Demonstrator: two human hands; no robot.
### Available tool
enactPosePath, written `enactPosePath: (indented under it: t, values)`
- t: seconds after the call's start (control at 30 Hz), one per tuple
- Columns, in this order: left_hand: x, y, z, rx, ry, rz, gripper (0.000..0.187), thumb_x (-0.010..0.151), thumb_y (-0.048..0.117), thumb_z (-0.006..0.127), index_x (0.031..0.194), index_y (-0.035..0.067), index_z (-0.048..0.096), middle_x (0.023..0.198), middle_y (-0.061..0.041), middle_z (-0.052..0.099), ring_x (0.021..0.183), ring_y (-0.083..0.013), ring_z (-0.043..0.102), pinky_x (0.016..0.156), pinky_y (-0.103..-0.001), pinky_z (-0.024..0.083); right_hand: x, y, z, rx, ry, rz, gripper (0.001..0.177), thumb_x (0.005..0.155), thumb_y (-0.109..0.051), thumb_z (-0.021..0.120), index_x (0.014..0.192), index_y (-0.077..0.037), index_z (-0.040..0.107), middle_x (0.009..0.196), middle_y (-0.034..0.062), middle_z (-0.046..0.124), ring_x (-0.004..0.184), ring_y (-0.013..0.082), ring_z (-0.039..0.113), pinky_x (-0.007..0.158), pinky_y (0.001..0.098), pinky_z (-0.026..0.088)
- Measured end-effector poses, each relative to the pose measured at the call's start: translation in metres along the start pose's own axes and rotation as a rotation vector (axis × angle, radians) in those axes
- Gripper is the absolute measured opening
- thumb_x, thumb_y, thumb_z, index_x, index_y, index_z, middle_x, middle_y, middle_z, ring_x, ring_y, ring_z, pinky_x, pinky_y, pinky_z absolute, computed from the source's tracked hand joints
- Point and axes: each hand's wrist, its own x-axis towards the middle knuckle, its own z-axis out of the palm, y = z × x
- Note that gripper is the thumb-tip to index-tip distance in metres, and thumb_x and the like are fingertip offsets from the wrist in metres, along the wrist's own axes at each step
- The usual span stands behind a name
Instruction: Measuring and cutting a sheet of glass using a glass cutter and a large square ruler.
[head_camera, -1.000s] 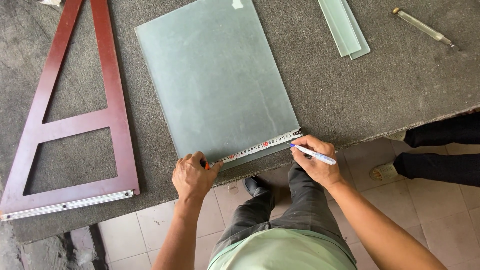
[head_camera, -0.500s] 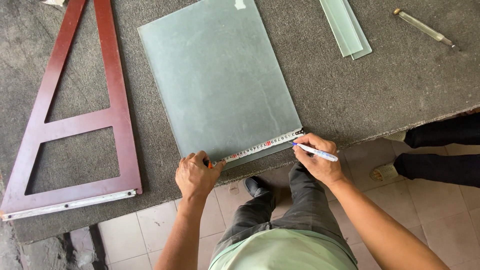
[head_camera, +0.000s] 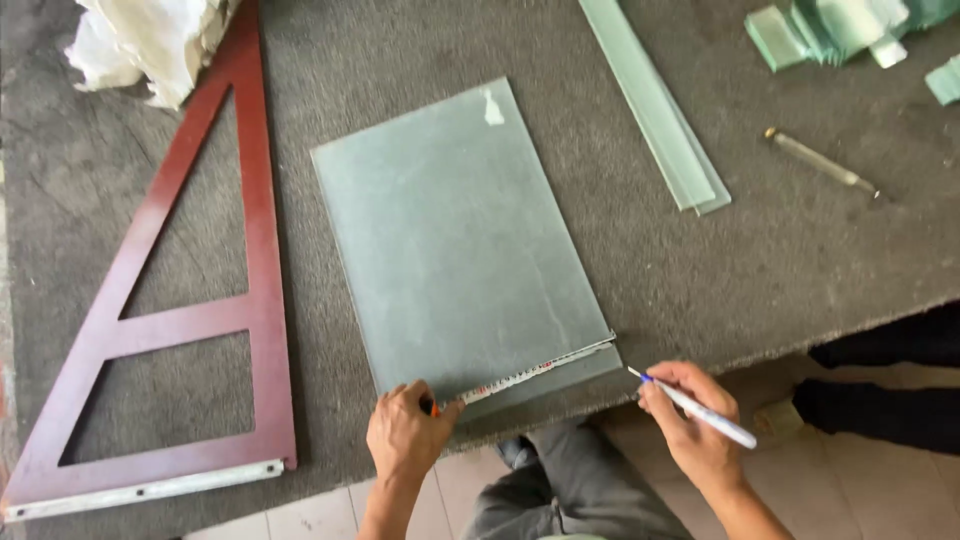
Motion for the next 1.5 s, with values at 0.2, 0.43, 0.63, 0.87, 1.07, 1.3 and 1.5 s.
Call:
enactPosePath:
  t: [0.2, 0.43, 0.63, 0.87, 1.07, 1.3, 1.5]
  values:
    - [0.088, 0.044, -0.052, -0.077, 0.063, 0.004, 0.039, 0.075, 0.05, 0.087, 0.077, 0.012, 0.075, 0.07, -0.003, 0.069, 0.057, -0.0175, 0.057, 0.055, -0.036, 0.051, 0.051, 0.004, 0.0, -0.052, -0.053, -0.025, 0.018, 0.077, -0.002, 0.072, 0.095, -0.002, 0.073, 0.067, 0.0052, 0.076, 0.056, 0.0108, 0.066, 0.05, 0.0221, 0.048]
    - [0.229, 0.069, -0.088, 0.049, 0.145, 0.046, 0.042, 0.073, 0.055, 0.083, 0.084, 0.015, 0.076, 0.07, -0.005, 0.071, 0.068, -0.0248, 0.067, 0.069, -0.039, 0.057, 0.145, -0.024, 0.029, -0.014, -0.079, -0.092, 0.017, 0.078, -0.003, 0.072, 0.095, -0.002, 0.072, 0.069, 0.0047, 0.075, 0.057, 0.0105, 0.067, 0.051, 0.0222, 0.048]
    - [0.27, 0.082, -0.107, 0.107, 0.086, 0.036, 0.038, 0.075, 0.053, 0.082, 0.084, 0.016, 0.076, 0.077, -0.002, 0.073, 0.074, -0.0221, 0.069, 0.071, -0.037, 0.057, 0.218, -0.033, 0.063, -0.022, -0.168, -0.266, 0.018, 0.079, -0.004, 0.072, 0.097, -0.005, 0.071, 0.074, 0.0021, 0.074, 0.052, 0.0068, 0.057, 0.043, 0.0204, 0.04]
    - [0.282, 0.077, -0.107, 0.105, -0.016, 0.015, 0.034, 0.073, 0.05, 0.081, 0.083, 0.019, 0.075, 0.084, -0.005, 0.074, 0.094, -0.0275, 0.072, 0.086, -0.041, 0.058, 0.289, -0.025, 0.13, 0.008, -0.108, -0.298, 0.011, 0.079, 0.004, 0.075, 0.087, -0.004, 0.076, 0.068, 0.011, 0.072, 0.056, 0.0204, 0.071, 0.053, 0.0304, 0.057]
    - [0.285, 0.073, -0.103, 0.107, -0.005, 0.005, 0.033, 0.072, 0.051, 0.083, 0.08, 0.02, 0.073, 0.081, -0.003, 0.072, 0.092, -0.0262, 0.072, 0.085, -0.04, 0.057, 0.306, -0.018, 0.164, 0.015, -0.113, -0.329, 0.011, 0.079, 0.006, 0.074, 0.087, -0.002, 0.076, 0.065, 0.0103, 0.07, 0.051, 0.0177, 0.065, 0.049, 0.0275, 0.055]
    - [0.284, 0.07, -0.1, 0.085, 0.009, 0.023, 0.034, 0.07, 0.05, 0.086, 0.08, 0.02, 0.073, 0.079, -0.004, 0.07, 0.091, -0.0273, 0.072, 0.084, -0.041, 0.057, 0.304, -0.007, 0.172, -0.017, -0.094, -0.303, 0.009, 0.08, 0.005, 0.074, 0.086, -0.002, 0.076, 0.066, 0.0117, 0.069, 0.05, 0.0191, 0.064, 0.046, 0.0282, 0.054]
    - [0.283, 0.074, -0.104, 0.072, 0.004, 0.033, 0.033, 0.071, 0.046, 0.087, 0.08, 0.018, 0.073, 0.079, -0.005, 0.07, 0.091, -0.0285, 0.072, 0.085, -0.041, 0.057, 0.305, -0.011, 0.172, 0.003, -0.116, -0.276, 0.011, 0.08, 0.006, 0.072, 0.087, -0.001, 0.076, 0.064, 0.0121, 0.068, 0.049, 0.0172, 0.062, 0.045, 0.0271, 0.054]
